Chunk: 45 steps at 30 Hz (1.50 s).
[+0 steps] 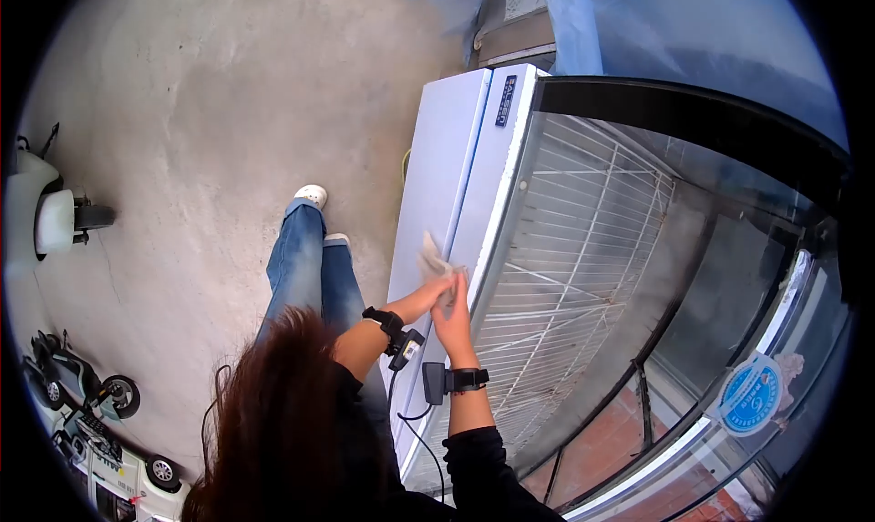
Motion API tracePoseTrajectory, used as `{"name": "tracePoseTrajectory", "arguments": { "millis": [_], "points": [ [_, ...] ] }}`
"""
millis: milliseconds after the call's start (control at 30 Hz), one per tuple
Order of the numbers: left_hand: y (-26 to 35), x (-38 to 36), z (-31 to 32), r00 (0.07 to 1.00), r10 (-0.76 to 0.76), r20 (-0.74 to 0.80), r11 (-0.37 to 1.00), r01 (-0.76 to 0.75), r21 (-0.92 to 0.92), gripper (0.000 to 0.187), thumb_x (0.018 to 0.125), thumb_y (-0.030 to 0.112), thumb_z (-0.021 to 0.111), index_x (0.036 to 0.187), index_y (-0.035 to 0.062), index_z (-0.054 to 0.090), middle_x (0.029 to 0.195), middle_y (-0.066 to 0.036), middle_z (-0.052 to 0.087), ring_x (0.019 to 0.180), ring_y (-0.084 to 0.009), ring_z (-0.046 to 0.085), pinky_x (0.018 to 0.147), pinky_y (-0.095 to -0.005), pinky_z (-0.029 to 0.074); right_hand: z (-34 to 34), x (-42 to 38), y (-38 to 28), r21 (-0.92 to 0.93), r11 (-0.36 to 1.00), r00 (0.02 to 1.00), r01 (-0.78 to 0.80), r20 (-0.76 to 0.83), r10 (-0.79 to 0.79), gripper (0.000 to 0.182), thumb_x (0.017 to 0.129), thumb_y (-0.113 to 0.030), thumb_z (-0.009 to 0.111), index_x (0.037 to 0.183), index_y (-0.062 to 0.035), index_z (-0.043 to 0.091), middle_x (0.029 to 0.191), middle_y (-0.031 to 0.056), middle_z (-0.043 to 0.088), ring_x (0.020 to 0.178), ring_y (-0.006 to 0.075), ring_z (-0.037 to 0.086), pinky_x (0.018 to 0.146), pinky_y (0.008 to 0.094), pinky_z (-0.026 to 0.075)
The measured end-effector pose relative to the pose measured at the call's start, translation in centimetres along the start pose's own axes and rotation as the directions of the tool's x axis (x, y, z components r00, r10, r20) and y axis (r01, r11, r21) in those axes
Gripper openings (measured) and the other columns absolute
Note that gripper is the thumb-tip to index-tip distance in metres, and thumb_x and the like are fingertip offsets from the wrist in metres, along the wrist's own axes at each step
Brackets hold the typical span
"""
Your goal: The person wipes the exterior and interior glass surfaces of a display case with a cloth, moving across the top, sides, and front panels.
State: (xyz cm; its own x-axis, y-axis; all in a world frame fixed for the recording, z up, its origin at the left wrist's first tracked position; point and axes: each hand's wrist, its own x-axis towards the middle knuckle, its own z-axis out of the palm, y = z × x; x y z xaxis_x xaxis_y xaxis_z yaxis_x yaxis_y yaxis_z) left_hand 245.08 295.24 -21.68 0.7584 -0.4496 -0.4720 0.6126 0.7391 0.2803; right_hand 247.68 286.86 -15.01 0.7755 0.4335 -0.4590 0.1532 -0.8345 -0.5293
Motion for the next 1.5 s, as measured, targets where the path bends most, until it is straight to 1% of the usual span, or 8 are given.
{"name": "tracePoseTrajectory", "arguments": {
  "millis": [67,200,367,867,933,1100,1200,1500],
  "points": [
    [-3.5,-0.8,0.7,1.0,0.017,-0.003,1.0,-0.017,-0.009,0.05,0.083,0.04,0.033,0.119,0.0056,0.032,0.116,-0.006,0.038,0.105,-0.0102,0.034,0.073,-0.0191,0.029,0.0,-3.0,0.7,0.018,1.0,1.0,-0.009,-0.011,0.009,0.063,0.064,0.0,0.053,0.12,0.0012,0.025,0.116,0.0193,0.035,0.111,0.0328,0.032,0.091,0.0343,0.027],
    [-6.2,-1.3,2.3,0.969,-0.087,-0.233,0.972,0.032,-0.232,0.044,0.084,0.034,0.034,0.116,0.004,0.035,0.112,-0.004,0.041,0.102,-0.0127,0.036,0.087,-0.028,0.026,-0.3,-6.9,-0.2,0.039,0.996,0.996,-0.084,-0.022,0.085,0.061,0.065,0.0,0.05,0.12,0.0014,0.025,0.119,0.0201,0.031,0.114,0.0328,0.028,0.093,0.0354,0.025],
    [-3.3,0.6,1.9,0.989,0.07,-0.133,0.93,-0.113,-0.35,0.051,0.083,0.04,0.033,0.118,0.0027,0.032,0.12,-0.007,0.035,0.114,-0.0164,0.026,0.095,-0.033,0.014,-1.6,-2.7,-1.0,-0.024,0.999,0.993,-0.025,-0.112,0.022,0.059,0.065,0.001,0.047,0.12,0.0023,0.024,0.123,0.02,0.026,0.115,0.0334,0.024,0.094,0.0368,0.022],
    [21.2,7.1,-1.8,0.949,0.309,-0.062,0.861,-0.307,-0.405,0.057,0.084,0.038,0.031,0.122,-0.0014,0.02,0.127,-0.01,0.023,0.118,-0.0182,0.019,0.098,-0.035,0.006,-6.2,17.5,-9.3,-0.19,0.98,0.994,0.057,-0.076,-0.072,0.064,0.065,0.0,0.048,0.122,0.0009,0.02,0.125,0.0193,0.021,0.117,0.034,0.021,0.094,0.0367,0.022],
    [22.9,8.7,-2.4,0.948,0.309,-0.075,0.845,-0.31,-0.436,0.053,0.083,0.036,0.033,0.122,0.0009,0.025,0.122,-0.006,0.032,0.112,-0.0151,0.029,0.094,-0.0293,0.017,-6.8,20.2,-10.2,-0.189,0.979,0.992,0.078,-0.082,-0.095,0.063,0.065,0.0,0.048,0.122,0.0011,0.02,0.125,0.0196,0.021,0.116,0.0343,0.022,0.094,0.0366,0.023],
    [28.2,10.4,-2.4,0.88,0.461,-0.111,0.887,-0.455,0.077,0.057,0.082,0.037,0.034,0.124,0.0013,0.022,0.134,-0.013,-0.001,0.122,-0.0222,0.011,0.097,-0.0289,0.011,-7.4,24.6,-11.3,-0.191,0.973,0.975,0.131,-0.154,-0.162,0.06,0.068,0.0,0.046,0.122,0.0008,0.02,0.125,0.0194,0.021,0.116,0.0341,0.023,0.093,0.0363,0.025],
    [28.8,9.6,-2.3,0.931,0.357,-0.077,0.934,-0.353,0.058,0.07,0.081,0.041,0.036,0.125,-0.0051,0.007,0.133,-0.014,0.001,0.123,-0.0222,0.002,0.098,-0.0291,0.005,-8.0,24.0,-11.9,-0.188,0.98,0.986,0.072,-0.137,-0.098,0.058,0.068,0.0,0.044,0.122,-0.0001,0.022,0.126,0.018,0.021,0.116,0.033,0.024,0.091,0.0352,0.028],
    [21.1,6.2,-1.1,0.959,0.28,-0.038,0.948,-0.27,0.17,0.058,0.085,0.034,0.031,0.124,-0.0055,0.014,0.133,-0.014,0.003,0.123,-0.0224,0.0,0.099,-0.0293,0.005,-5.0,14.5,-8.0,-0.097,0.995,0.993,-0.007,-0.119,-0.005,0.055,0.067,0.01,0.034,0.121,0.004,0.022,0.126,0.0215,0.019,0.117,0.0342,0.019,0.095,0.0368,0.02]
  ]
}}
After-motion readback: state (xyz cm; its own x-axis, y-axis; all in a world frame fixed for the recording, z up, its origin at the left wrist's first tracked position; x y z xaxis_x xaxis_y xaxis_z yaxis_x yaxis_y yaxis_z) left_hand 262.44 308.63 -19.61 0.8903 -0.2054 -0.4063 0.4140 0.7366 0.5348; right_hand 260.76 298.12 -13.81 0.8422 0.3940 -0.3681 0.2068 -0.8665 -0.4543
